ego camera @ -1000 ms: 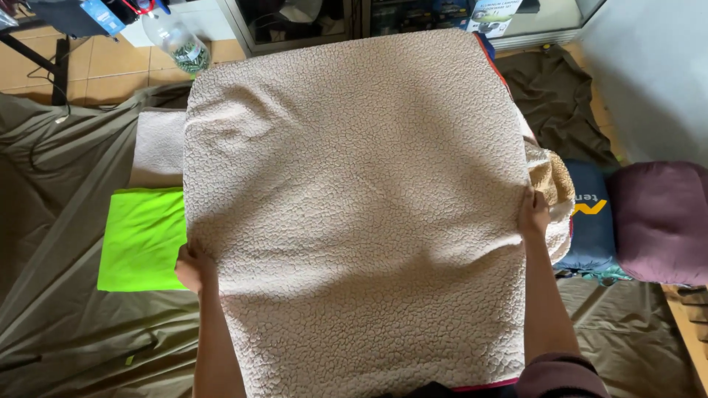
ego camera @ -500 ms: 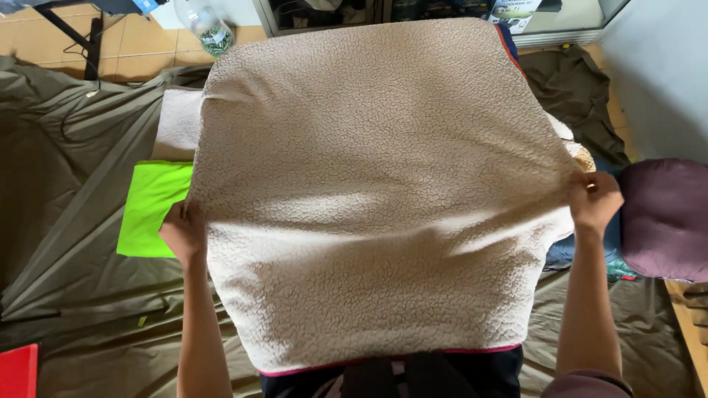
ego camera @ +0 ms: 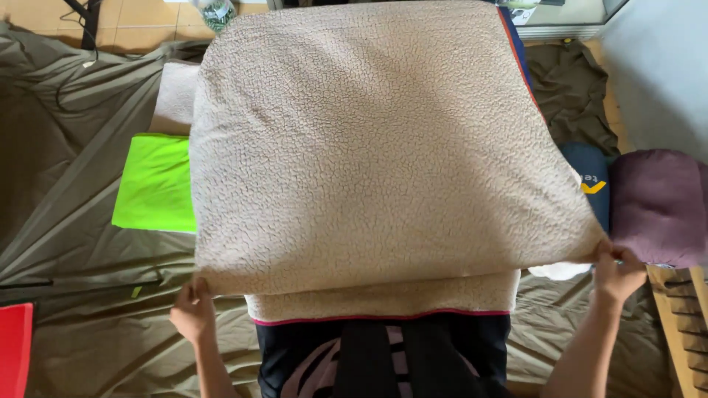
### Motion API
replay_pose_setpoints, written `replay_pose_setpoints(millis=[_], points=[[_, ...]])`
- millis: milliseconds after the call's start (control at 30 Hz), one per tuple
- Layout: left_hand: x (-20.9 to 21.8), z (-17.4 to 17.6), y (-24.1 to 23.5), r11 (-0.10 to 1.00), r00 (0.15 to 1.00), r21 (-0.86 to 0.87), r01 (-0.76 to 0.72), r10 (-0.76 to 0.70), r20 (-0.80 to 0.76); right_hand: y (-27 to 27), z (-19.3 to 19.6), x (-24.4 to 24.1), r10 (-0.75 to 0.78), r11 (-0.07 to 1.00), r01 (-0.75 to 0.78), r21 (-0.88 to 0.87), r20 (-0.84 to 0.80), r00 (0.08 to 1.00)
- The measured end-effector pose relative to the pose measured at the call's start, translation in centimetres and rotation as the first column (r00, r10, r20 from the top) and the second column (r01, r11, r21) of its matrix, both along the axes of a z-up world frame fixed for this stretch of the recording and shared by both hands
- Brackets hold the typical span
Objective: The person unfolds a blue sleeping bag, smooths out the interior fleece lining, and then folds it back up.
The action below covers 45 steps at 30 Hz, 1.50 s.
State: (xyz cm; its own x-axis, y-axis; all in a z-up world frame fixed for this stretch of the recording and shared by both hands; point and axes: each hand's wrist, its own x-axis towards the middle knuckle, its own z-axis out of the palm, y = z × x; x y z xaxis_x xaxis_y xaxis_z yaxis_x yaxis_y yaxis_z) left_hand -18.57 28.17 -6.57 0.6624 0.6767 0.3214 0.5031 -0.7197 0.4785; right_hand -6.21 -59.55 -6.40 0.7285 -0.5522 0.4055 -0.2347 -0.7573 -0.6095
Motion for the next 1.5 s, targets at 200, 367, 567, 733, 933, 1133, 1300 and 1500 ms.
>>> replay_pose_setpoints(millis=[200, 367, 567, 733, 933, 1133, 1300, 1500], points=[[-0.5, -0.1, -3.5, 0.903, 0.909, -0.360, -0.234, 0.072, -0.410, -1.1, -10.0, -2.0, -0.231, 0.973, 0.196, -0.123, -0.463, 0.856], [5.3, -1.2, -4.9, 0.978, 0.974, 0.193, 0.078, -0.033, -0.226, 12.7, 1.2, 1.8, -0.314, 0.949, 0.200, -0.243, -0.733, 0.603], [13.0, -4.3, -20.9, 0.714, 0.816, 0.462, 0.526, -0.577, -0.038, 37.7, 10.8, 5.7, 0.613, 0.609, -0.462, -0.644, 0.012, 0.790], [9.5, -1.4, -22.7, 0.704, 0.721, 0.191, 0.684, -0.614, -0.321, 33.6, 4.7, 1.5, 0.754, 0.475, -0.879, -0.033, -0.499, 0.427], [8.6, -2.7, -12.1, 0.945, 0.869, 0.041, 0.323, -0.280, -0.407, 14.1, -3.7, 5.0, 0.123, 0.951, -0.286, -0.115, -0.710, 0.694], [15.1, 2.5, -21.9, 0.917, 0.905, 0.122, 0.381, -0.342, -0.255, 22.5, -6.2, 5.9, 0.157, 0.582, -0.523, -0.623, -0.545, 0.824], [17.8, 4.8, -26.6, 0.705, 0.675, 0.049, 0.708, -0.654, -0.342, 36.8, 5.2, 10.2, 0.631, 0.676, -0.737, -0.001, -0.515, 0.580], [17.5, 4.2, -22.5, 0.817, 0.772, -0.080, 0.571, -0.567, -0.287, 24.1, -3.2, 17.8, 0.400, 0.900, -0.382, -0.212, 0.049, 0.915]])
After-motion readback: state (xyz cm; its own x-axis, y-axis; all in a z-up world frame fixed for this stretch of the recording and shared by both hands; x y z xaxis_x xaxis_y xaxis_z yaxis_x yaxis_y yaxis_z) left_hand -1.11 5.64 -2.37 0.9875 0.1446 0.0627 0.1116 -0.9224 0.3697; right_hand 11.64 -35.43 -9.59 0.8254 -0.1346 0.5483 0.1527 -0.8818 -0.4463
